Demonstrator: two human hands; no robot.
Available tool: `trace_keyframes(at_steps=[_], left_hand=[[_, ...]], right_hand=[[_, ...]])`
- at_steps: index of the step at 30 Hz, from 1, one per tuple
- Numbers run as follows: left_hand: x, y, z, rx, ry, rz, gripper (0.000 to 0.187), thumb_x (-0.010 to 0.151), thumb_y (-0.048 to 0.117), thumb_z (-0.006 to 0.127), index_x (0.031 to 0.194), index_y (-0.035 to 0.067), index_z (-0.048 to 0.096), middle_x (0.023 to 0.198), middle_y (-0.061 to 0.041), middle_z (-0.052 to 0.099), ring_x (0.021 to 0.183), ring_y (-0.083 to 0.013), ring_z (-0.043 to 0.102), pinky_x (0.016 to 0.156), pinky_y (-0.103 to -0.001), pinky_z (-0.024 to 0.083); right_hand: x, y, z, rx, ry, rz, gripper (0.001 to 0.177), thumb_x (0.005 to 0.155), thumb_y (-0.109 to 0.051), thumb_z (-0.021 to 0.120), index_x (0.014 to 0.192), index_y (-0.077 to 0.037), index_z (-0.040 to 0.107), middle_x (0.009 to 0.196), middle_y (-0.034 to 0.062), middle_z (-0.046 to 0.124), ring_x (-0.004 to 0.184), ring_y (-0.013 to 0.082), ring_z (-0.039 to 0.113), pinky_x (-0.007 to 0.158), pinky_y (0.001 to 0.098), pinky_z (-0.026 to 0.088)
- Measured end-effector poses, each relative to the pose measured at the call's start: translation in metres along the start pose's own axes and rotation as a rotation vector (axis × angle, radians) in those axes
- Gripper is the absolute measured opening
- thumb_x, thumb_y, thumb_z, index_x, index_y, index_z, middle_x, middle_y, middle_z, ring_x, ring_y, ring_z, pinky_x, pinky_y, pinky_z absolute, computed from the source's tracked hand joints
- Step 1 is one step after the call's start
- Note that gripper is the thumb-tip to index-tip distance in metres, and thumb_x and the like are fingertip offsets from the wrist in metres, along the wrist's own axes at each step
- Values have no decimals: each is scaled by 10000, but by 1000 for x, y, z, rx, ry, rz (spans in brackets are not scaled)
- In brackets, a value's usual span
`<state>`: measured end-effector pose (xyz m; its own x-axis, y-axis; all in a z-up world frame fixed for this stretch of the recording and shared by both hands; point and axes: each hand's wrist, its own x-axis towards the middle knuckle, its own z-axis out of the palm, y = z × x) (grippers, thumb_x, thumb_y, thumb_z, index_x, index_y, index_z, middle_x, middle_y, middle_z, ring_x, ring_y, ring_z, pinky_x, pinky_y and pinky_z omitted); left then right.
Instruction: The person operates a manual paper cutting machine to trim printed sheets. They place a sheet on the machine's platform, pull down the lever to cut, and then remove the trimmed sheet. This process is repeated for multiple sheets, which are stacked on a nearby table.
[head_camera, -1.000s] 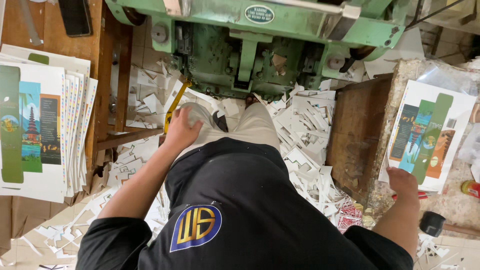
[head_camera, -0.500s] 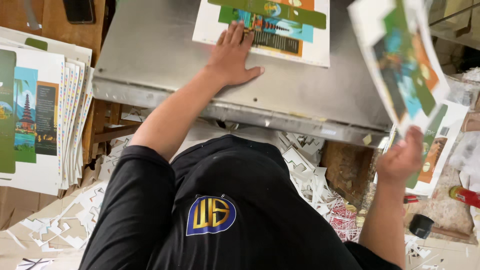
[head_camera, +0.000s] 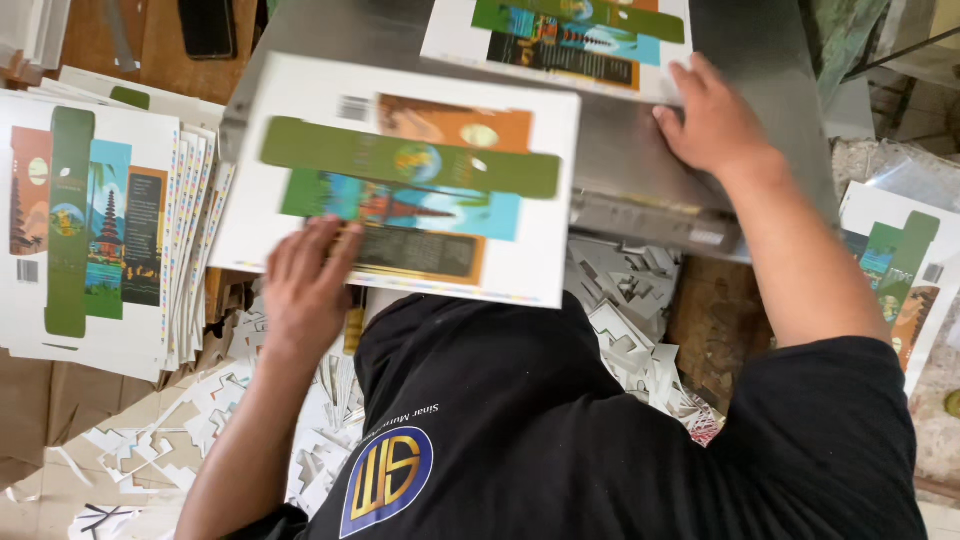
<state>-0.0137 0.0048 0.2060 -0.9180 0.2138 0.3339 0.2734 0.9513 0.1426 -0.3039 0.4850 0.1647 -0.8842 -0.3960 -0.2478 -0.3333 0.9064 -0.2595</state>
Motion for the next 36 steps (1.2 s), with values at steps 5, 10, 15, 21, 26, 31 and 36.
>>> trace_keyframes(at_steps=[5, 10, 15, 21, 26, 31, 36], left_hand=[[-26, -93, -28, 350, 269, -228, 412, 919, -107, 597, 1285, 48, 709, 1246, -168, 653, 1179, -354, 638, 933, -485, 481], [-89, -166, 23, 865, 600, -315, 138, 1011, 86, 836, 1113, 141, 762, 923, -14, 631, 791, -156, 573, 619, -298, 487], [-156, -180, 51, 446, -6, -787, 476, 1141, 188, 679, 1459, -110, 488, 1355, -411, 465, 1203, -538, 443, 855, -674, 428], [-87, -163, 56, 148, -194, -1142, 632, 1104, 200, 649, 1565, -44, 291, 1573, -373, 214, 1425, -532, 111, 1141, -719, 188], [20, -94, 55, -17, -257, -1048, 671, 1090, 119, 653, 1624, 27, 257, 1608, -286, 104, 1454, -569, 186, 1142, -722, 316], [91, -32, 68, -165, -246, -694, 684, 1056, 134, 653, 1604, -3, 266, 1615, -253, 143, 1492, -481, 239, 1144, -715, 323], [140, 22, 92, -363, -136, -69, 682, 1012, 116, 738, 1559, -3, 350, 1593, -266, 265, 1481, -416, 315, 1211, -637, 354]], right_hand=[[-41, -11, -36, 83, 606, -229, 444, 1135, -195, 614, 1439, 127, 579, 1434, 346, 558, 1309, 499, 530, 1101, 561, 420], [-126, 45, 29, -67, 792, -159, 373, 1109, -107, 676, 1380, 137, 599, 1372, 302, 616, 1238, 484, 583, 1037, 590, 524], [-265, 143, 113, -230, 349, 882, 393, 987, -368, 718, 911, 17, 727, 844, 249, 715, 816, 492, 692, 730, 533, 580], [-370, 168, 186, 65, 229, 1155, 687, 777, -528, 895, 1205, 1, 794, 1158, 212, 741, 1039, 407, 678, 931, 480, 513], [-389, 180, 176, 177, 293, 1111, 513, 853, -496, 890, 1162, -95, 811, 1090, 152, 738, 981, 324, 691, 930, 436, 515], [-390, 179, 147, 548, 91, 1268, 412, 961, -400, 811, 1244, -103, 763, 1198, 135, 732, 1127, 305, 651, 962, 441, 488], [-386, 184, 164, -15, 99, 911, 313, 993, -152, 436, 839, 20, 649, 929, 303, 710, 918, 568, 641, 769, 569, 474]])
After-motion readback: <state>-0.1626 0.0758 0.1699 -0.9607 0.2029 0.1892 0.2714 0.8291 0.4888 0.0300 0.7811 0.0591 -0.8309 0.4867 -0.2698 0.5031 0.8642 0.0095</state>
